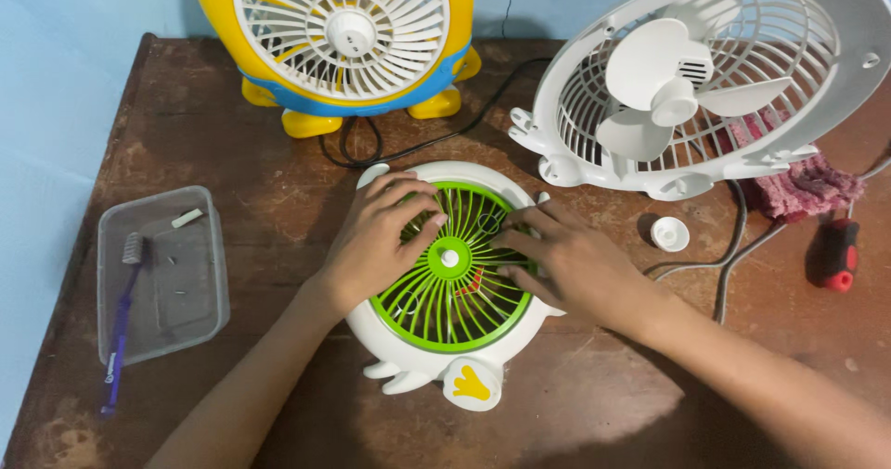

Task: The person uses a screwdriver to remove screws from the front grille of a small white electric fan, then separates the grille from the fan body. They remove the central cap and lift off the green inner grille, then wipe the inner grille with a red cloth. The fan remains disassembled on the table.

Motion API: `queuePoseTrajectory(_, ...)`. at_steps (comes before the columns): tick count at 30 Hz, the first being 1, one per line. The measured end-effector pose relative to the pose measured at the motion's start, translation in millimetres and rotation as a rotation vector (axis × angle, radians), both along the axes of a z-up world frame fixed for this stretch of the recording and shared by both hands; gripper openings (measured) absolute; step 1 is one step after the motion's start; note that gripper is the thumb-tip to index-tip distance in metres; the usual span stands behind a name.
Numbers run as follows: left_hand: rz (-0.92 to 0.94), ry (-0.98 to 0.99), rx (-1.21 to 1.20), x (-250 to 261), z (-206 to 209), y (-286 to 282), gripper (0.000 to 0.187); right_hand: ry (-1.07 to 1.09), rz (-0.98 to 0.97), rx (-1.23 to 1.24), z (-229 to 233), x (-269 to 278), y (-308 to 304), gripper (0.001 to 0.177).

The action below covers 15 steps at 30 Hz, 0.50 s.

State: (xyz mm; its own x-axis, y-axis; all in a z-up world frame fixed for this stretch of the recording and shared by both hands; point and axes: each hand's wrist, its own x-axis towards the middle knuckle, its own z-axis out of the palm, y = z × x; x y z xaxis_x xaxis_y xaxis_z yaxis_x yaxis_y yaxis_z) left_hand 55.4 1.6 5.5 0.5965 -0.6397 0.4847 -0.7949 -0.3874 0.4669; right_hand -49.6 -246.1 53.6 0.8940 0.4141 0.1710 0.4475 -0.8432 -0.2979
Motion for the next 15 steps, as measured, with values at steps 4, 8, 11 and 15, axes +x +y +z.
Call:
queuePoseTrajectory(4,0.023,0.035,0.040,-2,2,0,0.021,0.101,-0.080,-0.075,-2,6,3,0.035)
queuePoseTrajectory(8,0.016,0.047,0.044,-4,4,1,0.024,-0.004,-0.058,-0.231,-4,7,5,0.049)
queuePoseTrajectory(11,0.006,0.062,0.028,-3,4,1,0.026,-0.022,-0.020,-0.307,-3,12,5,0.050)
queuePoseTrajectory(15,-0.014,0.064,-0.017,-3,4,3,0.026,-0.049,0.044,-0.426,-1,14,5,0.049)
